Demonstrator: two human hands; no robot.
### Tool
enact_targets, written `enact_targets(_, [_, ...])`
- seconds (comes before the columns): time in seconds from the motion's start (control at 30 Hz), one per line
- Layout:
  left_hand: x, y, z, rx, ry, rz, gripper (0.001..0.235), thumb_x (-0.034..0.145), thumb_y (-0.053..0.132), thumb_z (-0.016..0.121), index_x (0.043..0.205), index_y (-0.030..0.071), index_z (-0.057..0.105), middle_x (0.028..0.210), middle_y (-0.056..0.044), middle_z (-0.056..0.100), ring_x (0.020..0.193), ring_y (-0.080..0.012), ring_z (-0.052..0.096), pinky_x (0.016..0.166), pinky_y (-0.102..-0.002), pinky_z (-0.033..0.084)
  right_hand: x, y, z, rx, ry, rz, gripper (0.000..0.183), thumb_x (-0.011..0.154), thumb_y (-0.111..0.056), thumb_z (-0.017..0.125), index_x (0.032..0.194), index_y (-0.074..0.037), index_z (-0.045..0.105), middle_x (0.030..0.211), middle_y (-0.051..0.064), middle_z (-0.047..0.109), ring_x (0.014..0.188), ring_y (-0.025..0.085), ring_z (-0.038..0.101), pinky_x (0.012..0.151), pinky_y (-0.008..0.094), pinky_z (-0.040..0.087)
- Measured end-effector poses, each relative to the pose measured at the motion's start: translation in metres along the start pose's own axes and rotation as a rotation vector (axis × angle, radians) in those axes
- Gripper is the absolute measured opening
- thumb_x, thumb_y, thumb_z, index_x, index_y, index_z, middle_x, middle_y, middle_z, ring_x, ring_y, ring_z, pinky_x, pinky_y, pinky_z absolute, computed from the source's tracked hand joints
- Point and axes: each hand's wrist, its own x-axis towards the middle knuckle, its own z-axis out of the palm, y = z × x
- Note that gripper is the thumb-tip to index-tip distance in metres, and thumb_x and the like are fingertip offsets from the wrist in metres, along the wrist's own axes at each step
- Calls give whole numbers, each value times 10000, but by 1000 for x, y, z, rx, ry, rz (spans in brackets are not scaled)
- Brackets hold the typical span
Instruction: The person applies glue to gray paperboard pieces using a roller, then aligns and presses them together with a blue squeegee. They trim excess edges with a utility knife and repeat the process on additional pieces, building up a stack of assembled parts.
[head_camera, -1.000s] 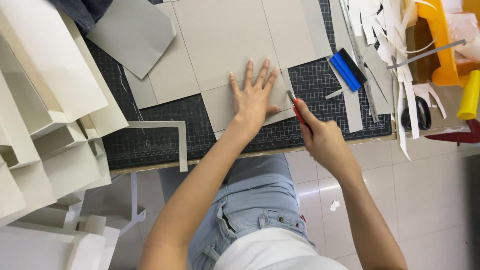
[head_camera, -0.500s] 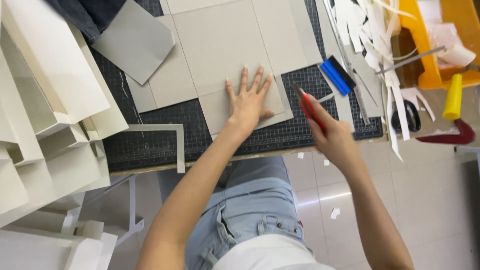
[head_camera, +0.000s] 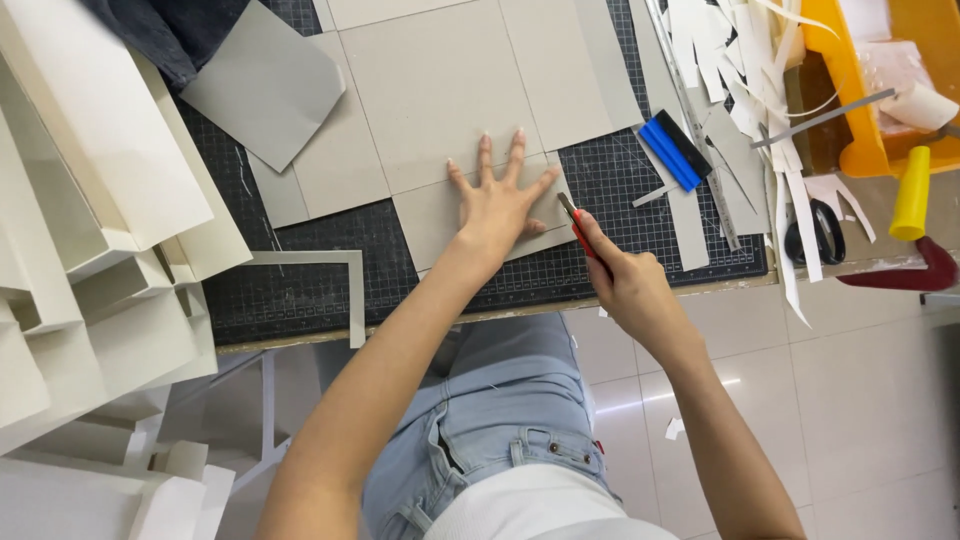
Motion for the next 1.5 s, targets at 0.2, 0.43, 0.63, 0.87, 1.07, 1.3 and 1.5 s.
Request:
enact_targets(0.2, [0, -1, -1, -3, 11, -14, 805, 845, 567, 710, 1532, 507, 296, 1684, -80, -13, 1476, -560, -7, 1005, -896, 127, -4, -6, -4, -62, -51, -16, 622, 929, -70, 593, 1523, -212, 473, 884, 282, 743, 752, 449, 721, 619, 516, 596])
enact_targets(0.43, [-2, 0, 1, 12, 13, -27, 813, 861, 576, 692, 1539, 533, 247, 1685, -60, -40, 1474, -563, -22, 1029, -878, 122, -16, -13, -7, -19, -62, 3, 622, 915, -32, 592, 1514, -167, 488, 819, 295, 739, 670, 443, 727, 537, 477, 587])
enact_targets(0.63, [-3, 1, 2, 25, 13, -32, 809, 864, 580, 680, 1538, 548, 233, 1685, -46, -41, 1467, -573, -23, 1039, -868, 137, -38, -12, -6, 6, -64, 42, 620, 920, -28, 583, 1516, -166, 482, 760, 286, 737, 603, 422, 726, 487, 436, 581])
enact_targets(0.87, [-7, 2, -2, 44, 17, -26, 803, 874, 580, 660, 1546, 534, 222, 1688, -48, -28, 1468, -573, -16, 1037, -862, 141, -58, 6, -12, -113, -172, 90, 633, 932, -167, 578, 1522, -344, 432, 761, 241, 747, 583, 418, 717, 454, 505, 548])
enact_targets(1.07, [-7, -6, 11, 80, 126, 10, 940, 865, 648, 643, 1604, 418, 111, 1694, -82, 53, 1485, -542, 50, 1065, -831, 142, -21, -6, -55, 110, -50, 223, 581, 942, -187, 624, 1484, -358, 503, 862, 275, 740, 624, 453, 712, 437, 516, 489])
enact_targets(1.3, [-61, -53, -2, 41, 136, 217, 983, 826, 695, 622, 1599, 223, 240, 1692, -75, 120, 1531, -402, 105, 1172, -688, 156, 5, 28, 4, 100, 111, 126, 579, 969, -219, 610, 1495, -407, 460, 963, 268, 736, 829, 470, 706, 666, 520, 591])
enact_targets(1.5, [-107, -114, -19, -13, 39, 243, 928, 761, 757, 622, 1553, 382, 318, 1692, 16, 141, 1547, -293, 110, 1210, -560, 126, -17, 29, -41, 199, 191, 533, 501, 1014, -194, 563, 1503, -277, 494, 1000, 440, 641, 648, 505, 682, 476, 453, 601])
